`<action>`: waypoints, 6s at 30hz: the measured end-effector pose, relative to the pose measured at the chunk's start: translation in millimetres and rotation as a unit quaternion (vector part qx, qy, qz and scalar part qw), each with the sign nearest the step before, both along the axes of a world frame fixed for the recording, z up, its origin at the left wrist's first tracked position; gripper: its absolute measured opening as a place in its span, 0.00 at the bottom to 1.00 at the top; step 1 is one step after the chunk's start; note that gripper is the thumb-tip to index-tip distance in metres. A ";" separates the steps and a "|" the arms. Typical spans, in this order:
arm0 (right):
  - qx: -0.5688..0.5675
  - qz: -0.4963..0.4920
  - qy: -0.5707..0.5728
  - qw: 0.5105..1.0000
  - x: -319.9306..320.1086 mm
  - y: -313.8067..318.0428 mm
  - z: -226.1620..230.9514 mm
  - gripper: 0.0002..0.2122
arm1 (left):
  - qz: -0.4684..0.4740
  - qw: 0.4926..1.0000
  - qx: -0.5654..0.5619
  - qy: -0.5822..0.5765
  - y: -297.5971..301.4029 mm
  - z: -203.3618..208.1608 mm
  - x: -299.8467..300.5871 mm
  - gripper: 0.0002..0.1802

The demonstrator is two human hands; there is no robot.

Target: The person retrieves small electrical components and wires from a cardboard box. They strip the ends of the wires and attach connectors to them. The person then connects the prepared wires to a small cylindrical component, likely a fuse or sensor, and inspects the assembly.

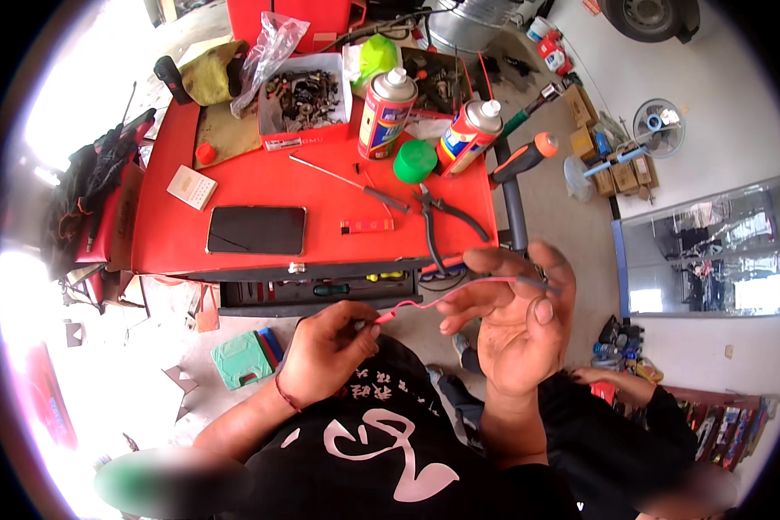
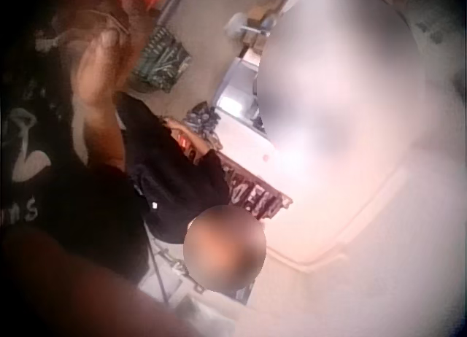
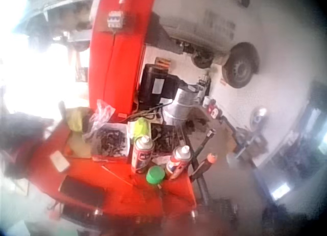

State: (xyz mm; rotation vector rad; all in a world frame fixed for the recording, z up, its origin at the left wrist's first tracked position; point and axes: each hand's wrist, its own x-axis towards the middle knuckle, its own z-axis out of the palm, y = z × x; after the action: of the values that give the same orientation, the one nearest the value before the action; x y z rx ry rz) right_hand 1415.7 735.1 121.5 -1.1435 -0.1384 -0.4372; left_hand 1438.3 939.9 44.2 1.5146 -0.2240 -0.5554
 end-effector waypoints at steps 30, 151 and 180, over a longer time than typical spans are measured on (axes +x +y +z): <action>-0.062 0.079 0.013 0.995 39.1 -40.1 -2.7 0.17 | 0.116 0.965 0.135 -0.193 -34.1 18.7 -22.4 0.24; 0.104 0.211 0.027 0.971 91.6 26.1 -34.0 0.15 | 0.003 0.974 -0.183 0.131 82.1 -15.9 -28.4 0.10; -0.739 -0.031 -0.035 0.673 102.7 23.5 -112.8 0.15 | 0.069 0.956 -0.265 0.107 125.1 -4.9 -24.6 0.18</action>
State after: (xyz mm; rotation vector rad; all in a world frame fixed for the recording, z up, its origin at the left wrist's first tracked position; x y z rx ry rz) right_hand 1518.3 758.6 8.7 -2.7617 -0.5978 -0.3866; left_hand 1413.7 1065.0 39.3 0.9319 -0.0871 -0.4941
